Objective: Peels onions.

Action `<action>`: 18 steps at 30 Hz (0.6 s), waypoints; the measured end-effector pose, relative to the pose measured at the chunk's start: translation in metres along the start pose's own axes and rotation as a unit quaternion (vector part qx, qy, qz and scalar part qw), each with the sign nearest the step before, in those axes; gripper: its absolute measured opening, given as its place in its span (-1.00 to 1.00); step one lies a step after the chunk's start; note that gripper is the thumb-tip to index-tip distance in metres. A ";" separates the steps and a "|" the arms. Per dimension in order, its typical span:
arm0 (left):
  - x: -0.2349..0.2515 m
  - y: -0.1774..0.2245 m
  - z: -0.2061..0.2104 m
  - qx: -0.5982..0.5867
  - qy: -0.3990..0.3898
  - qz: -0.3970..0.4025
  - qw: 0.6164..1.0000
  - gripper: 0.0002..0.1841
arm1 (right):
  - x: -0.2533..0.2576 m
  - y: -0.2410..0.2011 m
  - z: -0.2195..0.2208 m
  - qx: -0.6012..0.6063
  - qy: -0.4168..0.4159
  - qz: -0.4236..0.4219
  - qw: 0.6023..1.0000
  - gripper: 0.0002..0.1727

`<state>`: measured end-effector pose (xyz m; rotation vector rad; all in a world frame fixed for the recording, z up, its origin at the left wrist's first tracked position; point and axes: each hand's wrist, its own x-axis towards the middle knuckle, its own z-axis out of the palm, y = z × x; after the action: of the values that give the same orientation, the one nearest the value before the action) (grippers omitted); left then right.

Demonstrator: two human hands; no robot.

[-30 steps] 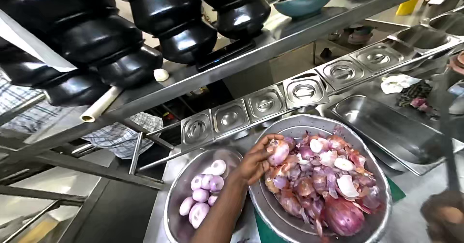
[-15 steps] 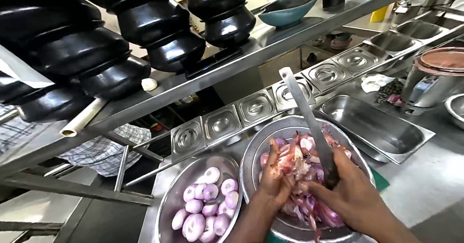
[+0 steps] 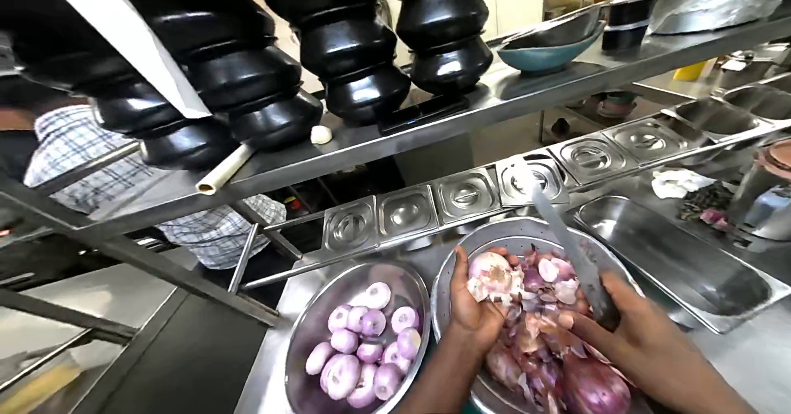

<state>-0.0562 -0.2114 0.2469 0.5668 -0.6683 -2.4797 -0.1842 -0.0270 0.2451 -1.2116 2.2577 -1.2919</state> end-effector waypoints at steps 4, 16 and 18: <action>-0.002 -0.003 0.005 -0.031 -0.059 0.021 0.998 -0.22 | -0.009 -0.016 0.011 0.125 -0.111 0.008 0.986 -0.50; -0.013 -0.009 0.020 -0.090 -0.040 0.014 0.995 -0.43 | -0.015 -0.016 0.026 0.089 -0.115 0.010 0.989 -0.45; -0.015 -0.010 0.022 -0.086 -0.035 0.024 0.995 -0.44 | -0.014 -0.019 0.027 0.085 -0.117 0.013 0.989 -0.44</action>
<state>-0.0598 -0.1876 0.2627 0.3953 -0.4811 -2.4915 -0.1498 -0.0367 0.2433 -1.2001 1.9515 -1.2339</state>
